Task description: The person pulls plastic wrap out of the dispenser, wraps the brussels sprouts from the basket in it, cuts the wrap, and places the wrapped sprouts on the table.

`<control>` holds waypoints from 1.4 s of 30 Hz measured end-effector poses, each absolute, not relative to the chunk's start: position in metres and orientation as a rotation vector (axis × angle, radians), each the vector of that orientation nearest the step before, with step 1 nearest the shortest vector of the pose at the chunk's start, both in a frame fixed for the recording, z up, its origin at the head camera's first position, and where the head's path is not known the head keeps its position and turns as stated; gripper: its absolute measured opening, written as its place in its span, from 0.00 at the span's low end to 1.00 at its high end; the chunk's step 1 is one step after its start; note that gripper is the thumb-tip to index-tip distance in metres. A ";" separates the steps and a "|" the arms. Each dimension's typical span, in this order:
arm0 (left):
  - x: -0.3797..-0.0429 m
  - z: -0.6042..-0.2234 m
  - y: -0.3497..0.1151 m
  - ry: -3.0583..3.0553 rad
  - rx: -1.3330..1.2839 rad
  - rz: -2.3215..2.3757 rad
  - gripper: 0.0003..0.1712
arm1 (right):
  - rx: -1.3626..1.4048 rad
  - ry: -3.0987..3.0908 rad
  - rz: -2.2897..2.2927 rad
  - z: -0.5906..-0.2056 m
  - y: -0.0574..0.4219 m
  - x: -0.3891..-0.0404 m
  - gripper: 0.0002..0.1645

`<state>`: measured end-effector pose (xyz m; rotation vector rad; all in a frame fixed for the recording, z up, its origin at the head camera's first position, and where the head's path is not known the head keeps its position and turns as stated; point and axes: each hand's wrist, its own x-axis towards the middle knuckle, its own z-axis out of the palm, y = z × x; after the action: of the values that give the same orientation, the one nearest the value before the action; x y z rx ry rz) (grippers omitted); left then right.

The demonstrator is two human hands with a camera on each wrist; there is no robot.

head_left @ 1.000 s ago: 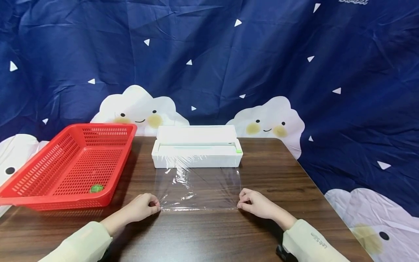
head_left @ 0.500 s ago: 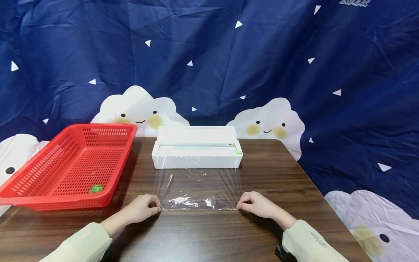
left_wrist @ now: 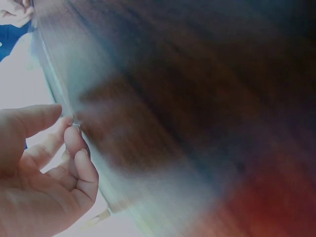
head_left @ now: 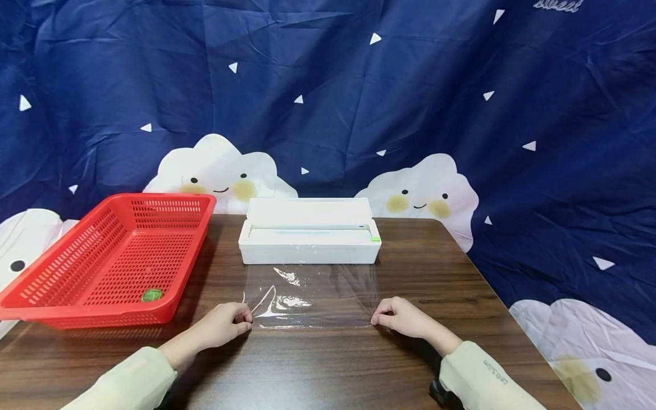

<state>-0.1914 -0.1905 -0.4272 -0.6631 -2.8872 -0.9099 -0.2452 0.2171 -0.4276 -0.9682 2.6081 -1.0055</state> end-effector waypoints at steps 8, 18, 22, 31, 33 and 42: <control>-0.192 -0.428 -0.192 -2.866 -0.668 -0.917 0.09 | -0.948 2.608 -1.017 -0.426 0.217 -0.245 0.09; -0.191 -0.431 -0.198 -2.801 -0.681 -0.974 0.12 | -0.918 2.588 -1.043 -0.424 0.215 -0.244 0.08; -0.190 -0.424 -0.199 -2.779 -0.670 -1.023 0.12 | -0.897 2.576 -1.054 -0.423 0.215 -0.242 0.08; -0.191 -0.392 -0.198 -2.752 -0.671 -1.298 0.05 | -0.901 2.582 -1.036 -0.425 0.218 -0.243 0.08; -0.192 -0.386 -0.199 -2.744 -0.664 -1.384 0.04 | -0.891 2.579 -1.028 -0.426 0.218 -0.244 0.09; -0.190 -0.354 -0.211 -2.697 -0.593 -1.587 0.09 | -0.861 2.546 -1.042 -0.425 0.216 -0.242 0.10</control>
<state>-0.1900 -0.2108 -0.3540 -0.5935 -2.6966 -1.5872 -0.2422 0.2162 -0.4247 -0.8613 2.5460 -1.0420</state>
